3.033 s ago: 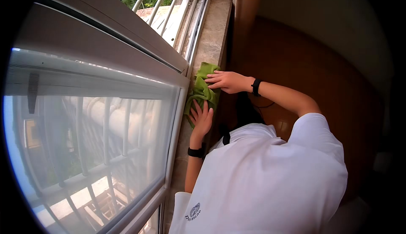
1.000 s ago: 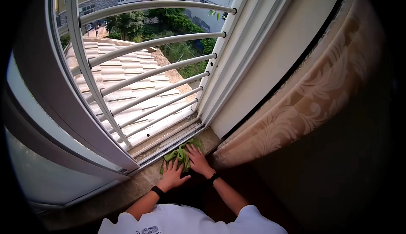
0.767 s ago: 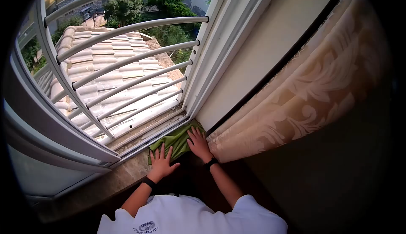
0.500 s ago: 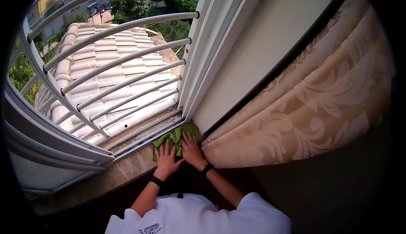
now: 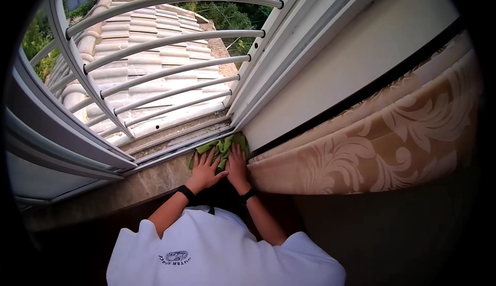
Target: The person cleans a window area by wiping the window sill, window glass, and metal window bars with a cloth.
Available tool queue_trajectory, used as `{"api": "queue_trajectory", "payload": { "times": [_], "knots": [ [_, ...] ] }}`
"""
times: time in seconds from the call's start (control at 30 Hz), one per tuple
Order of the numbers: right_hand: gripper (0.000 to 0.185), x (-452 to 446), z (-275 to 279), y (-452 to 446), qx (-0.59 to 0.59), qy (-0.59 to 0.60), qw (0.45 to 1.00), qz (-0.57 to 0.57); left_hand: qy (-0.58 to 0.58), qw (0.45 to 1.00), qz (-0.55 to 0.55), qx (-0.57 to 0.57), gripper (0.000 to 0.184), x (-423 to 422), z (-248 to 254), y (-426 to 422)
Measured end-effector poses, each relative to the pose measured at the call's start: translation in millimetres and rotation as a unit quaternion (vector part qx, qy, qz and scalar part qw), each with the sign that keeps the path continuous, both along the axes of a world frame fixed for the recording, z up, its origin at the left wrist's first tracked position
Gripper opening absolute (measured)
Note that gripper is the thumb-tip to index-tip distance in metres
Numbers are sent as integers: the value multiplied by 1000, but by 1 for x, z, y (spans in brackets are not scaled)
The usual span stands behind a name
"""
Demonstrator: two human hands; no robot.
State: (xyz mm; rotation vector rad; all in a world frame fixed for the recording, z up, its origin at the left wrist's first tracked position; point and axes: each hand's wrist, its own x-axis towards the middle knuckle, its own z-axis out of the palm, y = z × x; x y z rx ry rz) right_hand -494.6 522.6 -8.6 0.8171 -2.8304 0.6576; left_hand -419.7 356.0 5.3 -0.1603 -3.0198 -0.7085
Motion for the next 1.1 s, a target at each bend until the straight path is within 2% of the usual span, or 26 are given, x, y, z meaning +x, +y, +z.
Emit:
{"api": "queue_trajectory", "payload": {
  "times": [0.17, 0.3, 0.4, 0.47, 0.5, 0.6, 0.63, 0.67, 0.77, 0.87, 0.9, 1.0, 1.03, 1.1],
  "knots": [
    [47, 10, 12, -8, 1, 15, 993, 120, -16, 999, -5, -30, 73, 35, 0, -37],
    [44, 21, 18, -44, 4, 8, 983, 185, -79, 993, 85, -7, 69, 82, 22, -72],
    [46, 48, 31, -81, -2, 15, 982, 190, -122, 979, 160, -3, 67, 123, 37, -95],
    [52, 64, 33, -94, -4, -2, 967, 255, -109, 966, 234, -25, 66, 153, 31, -109],
    [54, 72, 38, -100, -12, -7, 956, 292, -92, 956, 277, -20, 59, 165, 30, -114],
    [58, 90, 42, -104, -3, -25, 926, 376, -47, 943, 325, -43, 50, 191, 29, -128],
    [57, 90, 40, -102, -10, -39, 924, 381, -1, 944, 329, -36, 42, 192, 27, -128],
    [56, 91, 38, -102, -17, -53, 920, 387, 3, 943, 332, -31, 41, 193, 24, -127],
    [54, 83, 41, -96, 27, -34, 952, 302, 42, 942, 333, -1, 38, 181, 25, -119],
    [52, 63, 40, -87, 40, -27, 978, 203, 60, 955, 289, 42, 30, 162, 20, -120],
    [49, 59, 41, -86, 27, -9, 979, 203, 90, 955, 281, 27, 23, 151, 20, -118],
    [39, 59, 29, -89, -78, -36, 971, 222, 113, 952, 284, 26, 24, 135, 28, -104],
    [36, 60, 25, -90, -88, -32, 968, 233, 129, 961, 246, 1, 23, 133, 40, -100],
    [30, 63, 21, -92, -108, -21, 960, 256, 138, 969, 196, 60, 20, 130, 36, -93]
  ]
}}
